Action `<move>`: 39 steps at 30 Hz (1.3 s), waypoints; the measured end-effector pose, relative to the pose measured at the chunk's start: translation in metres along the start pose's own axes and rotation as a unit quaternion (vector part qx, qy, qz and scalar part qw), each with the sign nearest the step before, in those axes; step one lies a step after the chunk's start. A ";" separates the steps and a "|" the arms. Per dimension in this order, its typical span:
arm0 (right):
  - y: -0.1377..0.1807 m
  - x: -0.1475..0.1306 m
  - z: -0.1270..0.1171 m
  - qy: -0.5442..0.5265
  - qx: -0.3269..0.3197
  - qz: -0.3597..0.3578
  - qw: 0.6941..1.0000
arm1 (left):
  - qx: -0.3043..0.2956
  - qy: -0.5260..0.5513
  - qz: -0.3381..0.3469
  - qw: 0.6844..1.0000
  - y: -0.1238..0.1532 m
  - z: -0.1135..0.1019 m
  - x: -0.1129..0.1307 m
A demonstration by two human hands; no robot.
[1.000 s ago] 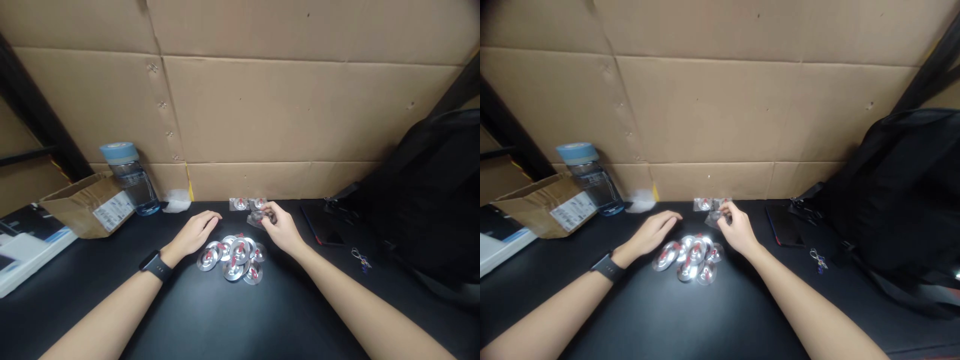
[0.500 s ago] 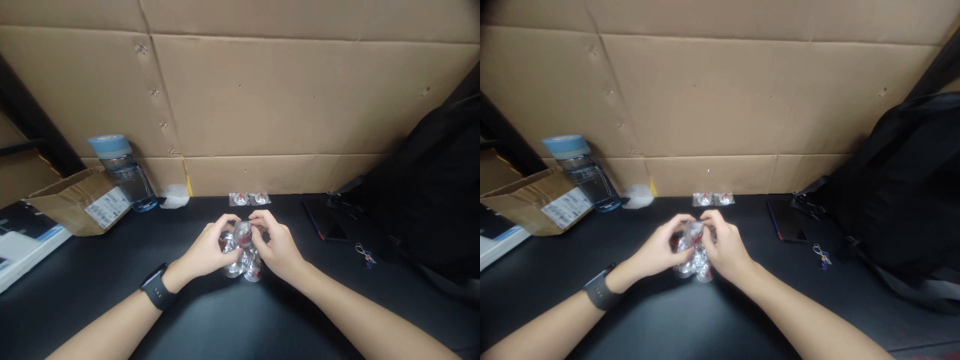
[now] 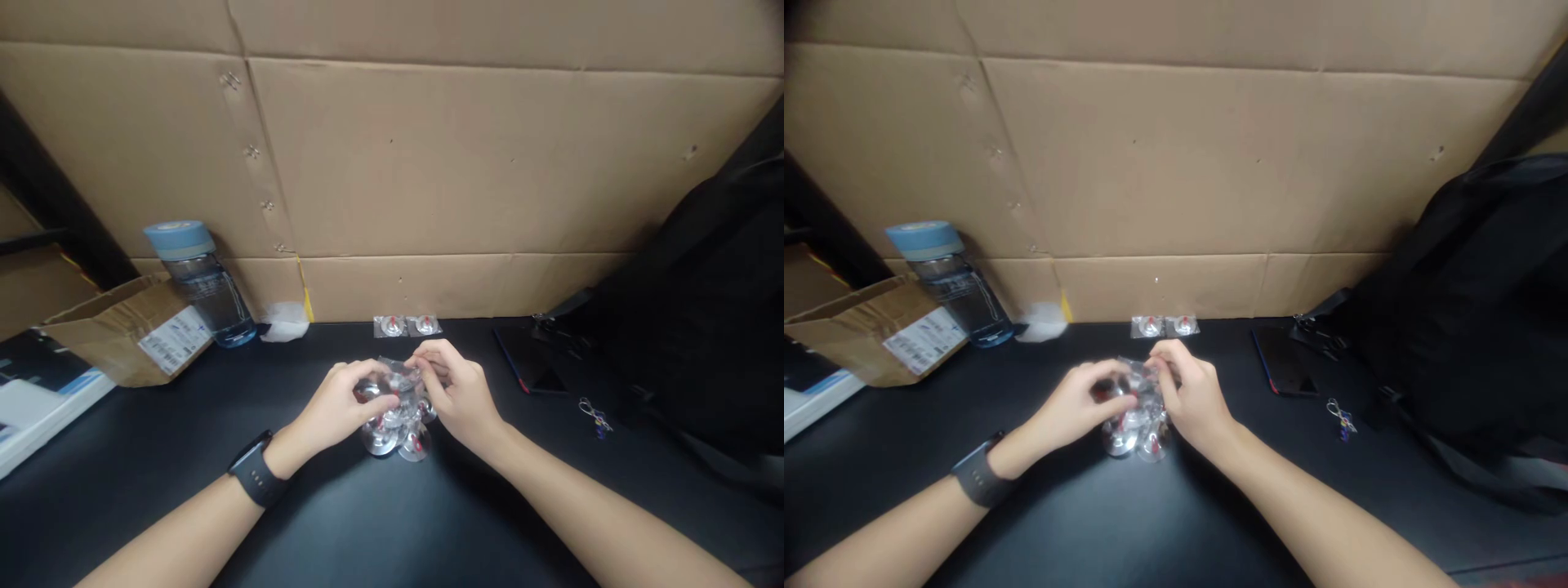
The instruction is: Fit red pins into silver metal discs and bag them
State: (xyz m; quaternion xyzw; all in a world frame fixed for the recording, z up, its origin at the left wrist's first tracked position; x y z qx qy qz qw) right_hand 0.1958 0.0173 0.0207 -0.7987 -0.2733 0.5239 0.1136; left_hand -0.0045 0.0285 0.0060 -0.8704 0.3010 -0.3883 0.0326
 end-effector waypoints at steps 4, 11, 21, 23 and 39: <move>-0.001 -0.003 0.000 0.009 -0.019 -0.014 1.000 | 0.019 0.022 0.003 1.000 0.000 -0.002 0.001; -0.002 0.003 0.006 -0.010 -0.078 0.027 0.997 | 0.082 0.075 -0.029 0.993 0.001 -0.008 -0.001; -0.004 0.017 0.009 -0.202 -0.020 0.079 0.976 | 0.084 0.248 -0.026 0.965 -0.001 -0.004 -0.007; -0.005 0.017 0.008 -0.233 -0.001 0.074 0.970 | 0.087 0.283 -0.038 0.954 -0.001 -0.002 -0.008; -0.004 0.002 0.007 -0.179 -0.085 0.071 0.977 | 0.098 0.156 0.015 0.983 0.000 -0.016 0.002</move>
Point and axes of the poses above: each hand's wrist, its own y-axis away from the middle knuckle, its own z-axis out of the palm, x = y × z, the point moved 3 cm from there along -y, towards the middle knuckle, and after that the axes turned 7 degrees about -x, right-handed, at the moved point
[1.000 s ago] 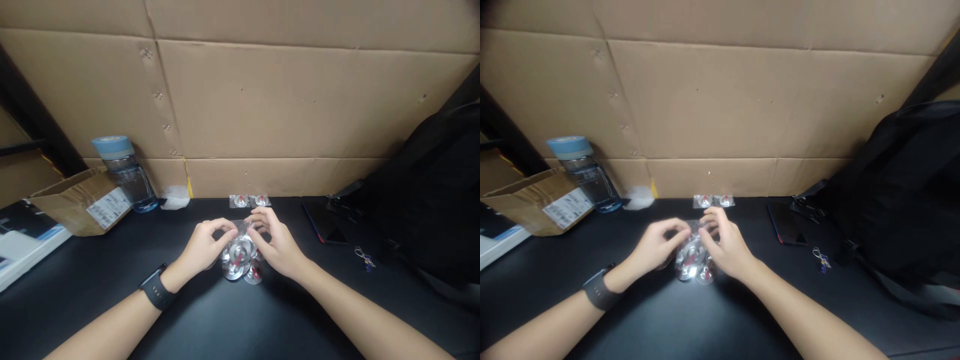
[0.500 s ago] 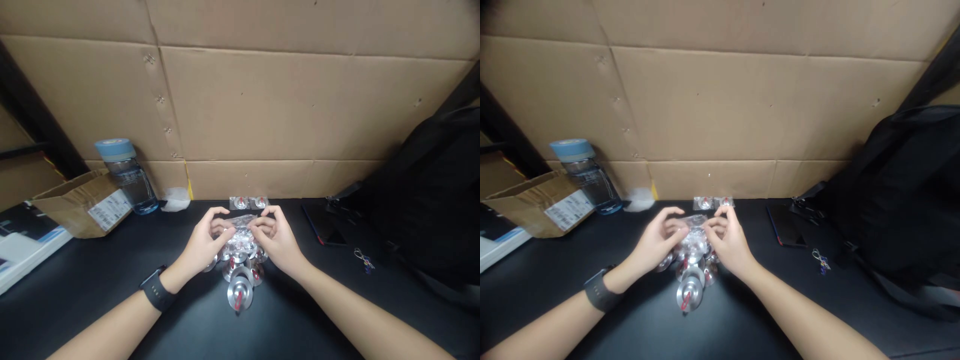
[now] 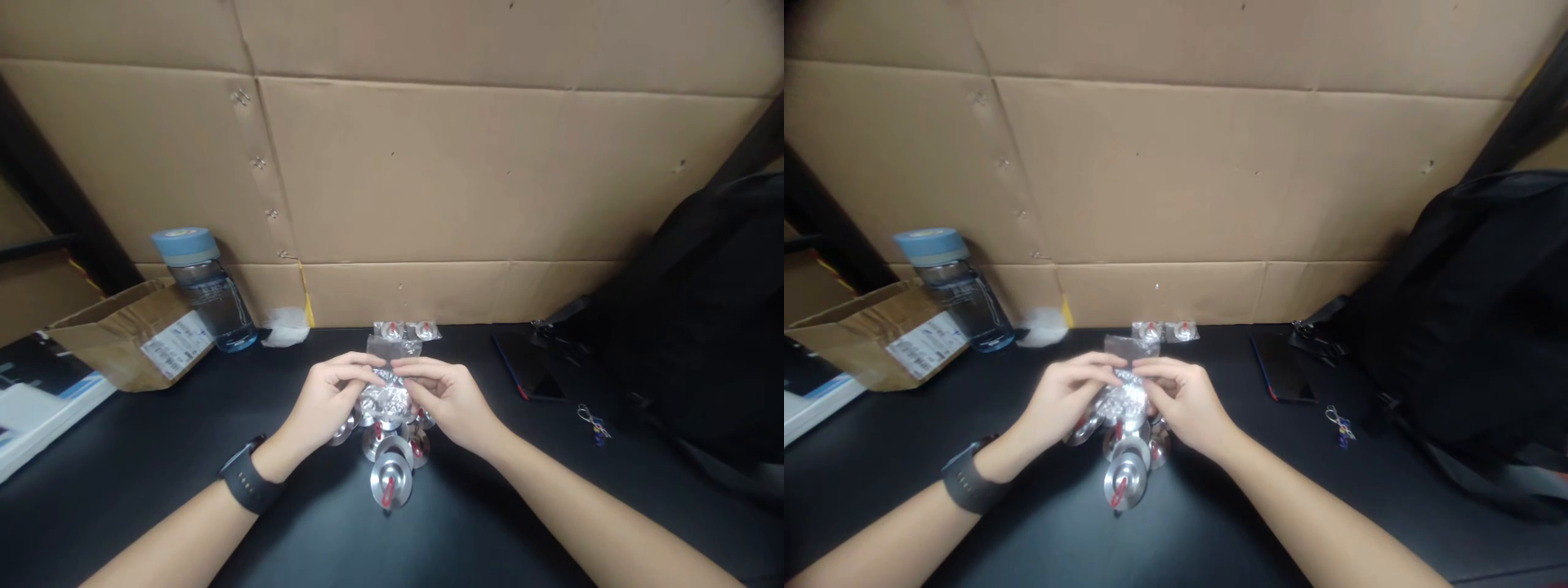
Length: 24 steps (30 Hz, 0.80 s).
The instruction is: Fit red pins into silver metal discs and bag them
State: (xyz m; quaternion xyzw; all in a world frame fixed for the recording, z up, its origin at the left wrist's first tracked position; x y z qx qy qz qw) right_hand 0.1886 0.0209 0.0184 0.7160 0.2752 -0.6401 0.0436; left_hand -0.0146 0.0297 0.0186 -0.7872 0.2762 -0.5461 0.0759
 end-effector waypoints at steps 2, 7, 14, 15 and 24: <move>0.000 0.000 0.000 0.011 -0.010 0.004 1.000 | -0.023 -0.005 0.002 1.000 0.000 0.001 0.001; 0.002 0.000 0.000 0.054 -0.021 0.028 0.998 | -0.051 0.050 -0.024 0.997 0.001 0.005 0.001; 0.002 0.000 -0.001 0.034 -0.036 0.052 0.997 | -0.027 0.057 -0.032 0.997 0.000 0.002 -0.002; 0.002 0.000 -0.001 0.030 -0.035 0.054 0.998 | -0.015 0.032 -0.022 0.999 0.000 0.001 -0.001; 0.002 0.005 0.000 -0.018 -0.044 0.066 0.997 | -0.161 -0.368 0.212 0.891 0.020 0.023 0.045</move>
Point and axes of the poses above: each hand's wrist, its own y-axis away from the middle knuckle, its own z-axis out of the palm, x = y × z, the point moved 3 cm from there along -y, towards the middle knuckle, and after that the axes turned 7 degrees about -x, right-handed, at the moved point
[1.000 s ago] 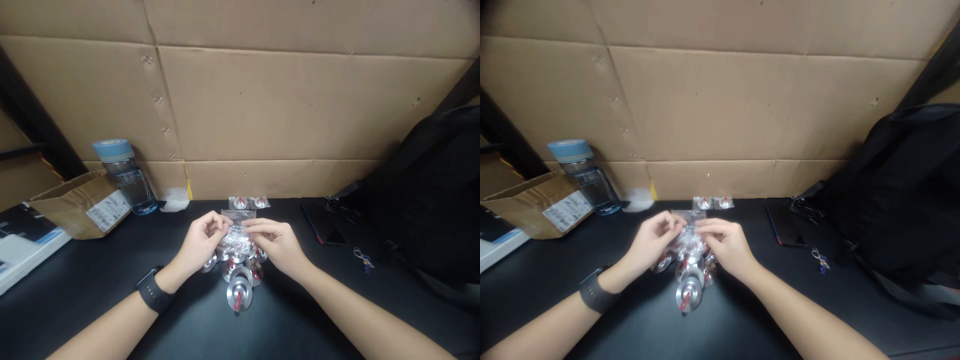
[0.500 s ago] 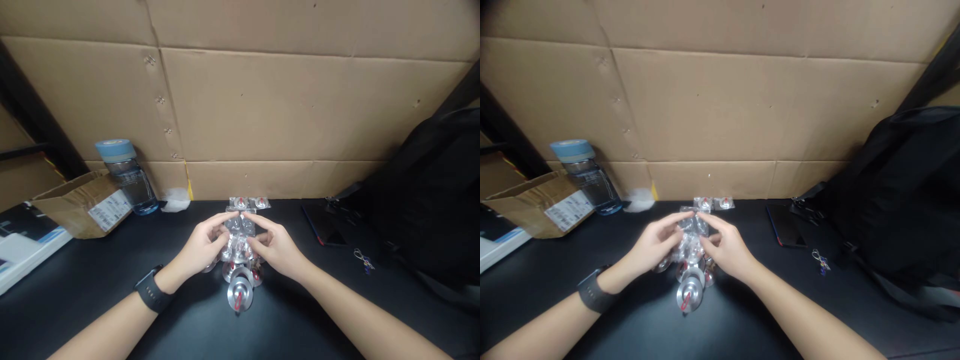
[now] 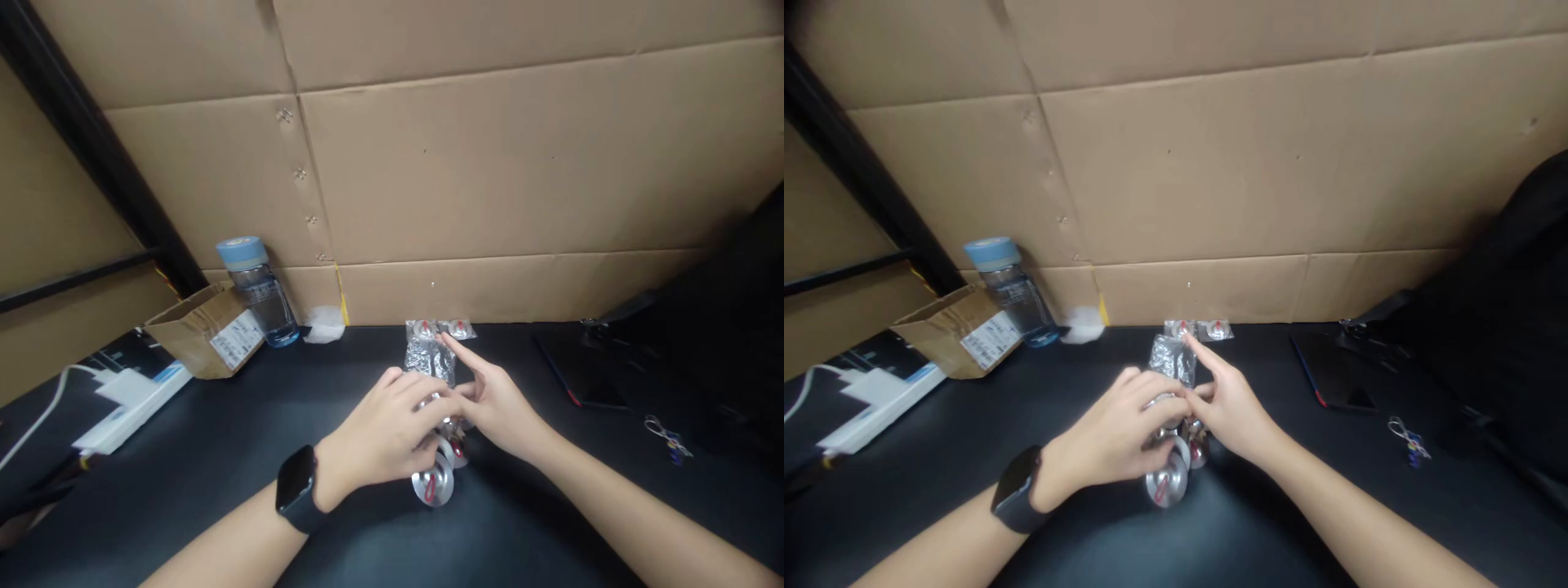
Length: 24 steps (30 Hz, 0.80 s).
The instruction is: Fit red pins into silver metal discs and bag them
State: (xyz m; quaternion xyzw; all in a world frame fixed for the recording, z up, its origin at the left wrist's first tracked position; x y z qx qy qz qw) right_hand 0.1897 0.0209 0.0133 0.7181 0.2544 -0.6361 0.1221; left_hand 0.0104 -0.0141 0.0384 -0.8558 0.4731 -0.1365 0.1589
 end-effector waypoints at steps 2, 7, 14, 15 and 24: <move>0.002 -0.002 0.003 -0.021 -0.024 0.000 1.000 | 0.013 -0.056 0.006 0.998 0.000 0.002 0.002; 0.008 -0.009 0.009 -0.015 -0.075 -0.006 0.997 | 0.046 -0.104 0.005 0.994 0.004 0.005 -0.011; 0.010 -0.014 0.007 0.206 -0.025 -0.099 0.973 | 0.187 -0.137 -0.087 0.969 0.023 -0.018 -0.061; 0.009 -0.014 0.007 0.221 -0.027 -0.102 0.970 | 0.200 -0.157 -0.117 0.960 0.027 -0.023 -0.073; 0.009 -0.013 0.005 0.268 -0.041 -0.125 0.954 | 0.105 -0.263 -0.334 0.899 0.075 -0.033 -0.167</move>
Point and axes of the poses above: each hand's wrist, its own y-axis away from the middle knuckle, its own z-axis out of the palm, x = y × z, the point moved 3 cm from there along -y, towards the middle knuckle, and after that the axes turned 7 degrees about -x, right-handed, at the moved point
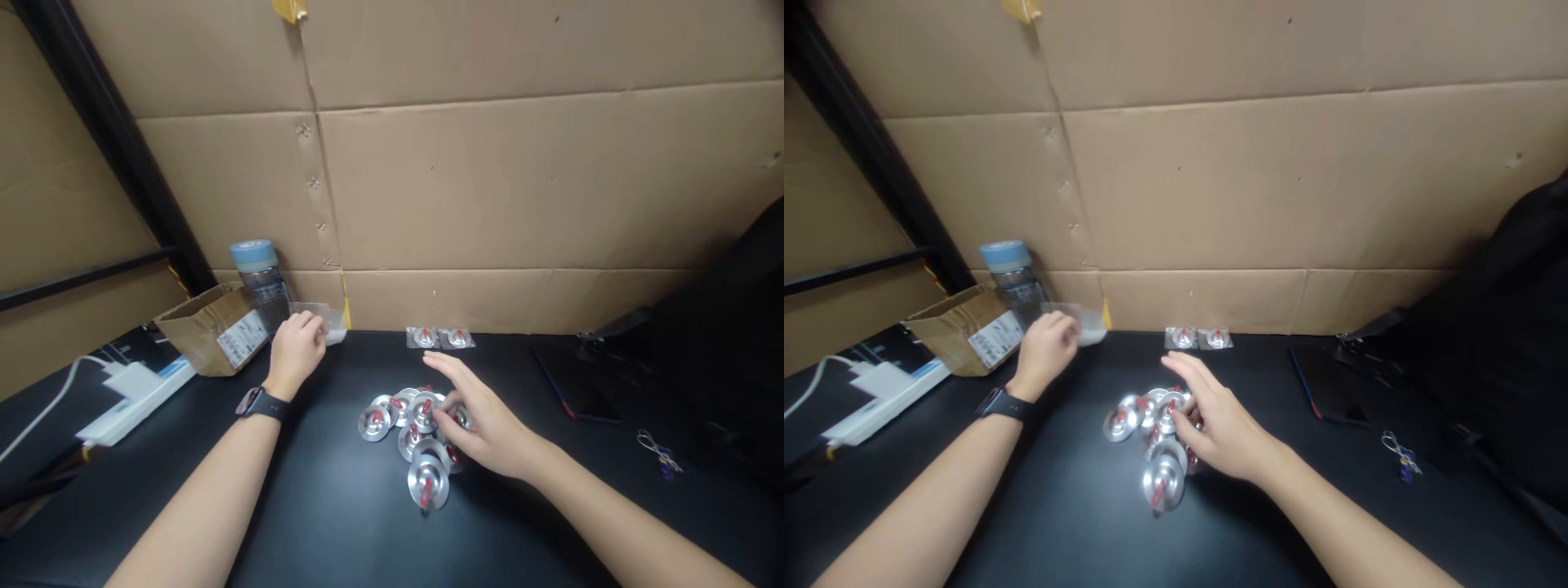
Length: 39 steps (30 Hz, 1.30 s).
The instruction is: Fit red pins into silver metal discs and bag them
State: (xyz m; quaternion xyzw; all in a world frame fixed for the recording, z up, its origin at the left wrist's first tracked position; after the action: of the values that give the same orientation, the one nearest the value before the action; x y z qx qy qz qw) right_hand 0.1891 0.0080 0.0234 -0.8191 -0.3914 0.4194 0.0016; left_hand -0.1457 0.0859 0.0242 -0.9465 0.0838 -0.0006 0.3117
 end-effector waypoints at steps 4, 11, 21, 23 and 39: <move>-0.004 0.014 -0.014 0.055 0.015 0.014 0.998 | -0.089 -0.012 -0.018 0.996 0.002 0.024 -0.014; -0.009 0.078 -0.037 0.231 0.004 0.100 0.968 | -0.150 0.019 -0.026 0.988 0.006 0.041 -0.015; -0.008 0.112 -0.036 0.301 -0.065 0.224 0.925 | -0.268 0.078 -0.043 0.959 0.010 0.065 -0.017; -0.009 0.112 -0.034 0.307 -0.058 0.223 0.923 | -0.271 0.077 -0.044 0.959 0.010 0.065 -0.016; -0.008 0.106 -0.037 0.330 -0.050 0.226 0.915 | -0.237 0.068 -0.043 0.968 0.009 0.062 -0.011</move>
State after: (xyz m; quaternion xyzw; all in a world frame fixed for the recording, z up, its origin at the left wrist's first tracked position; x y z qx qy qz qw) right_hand 0.2456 0.0941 -0.0224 -0.9765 -0.1935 0.0944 -0.0048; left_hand -0.1551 0.1174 -0.0305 -0.9938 0.0615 -0.0590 0.0721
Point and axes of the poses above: each hand's wrist, its own y-axis away from the middle knuckle, its own z-axis out of the palm, x = y × z, the point moved 3 cm from there along -y, towards the middle knuckle, and after that the axes turned 7 degrees about -x, right-handed, at the moved point
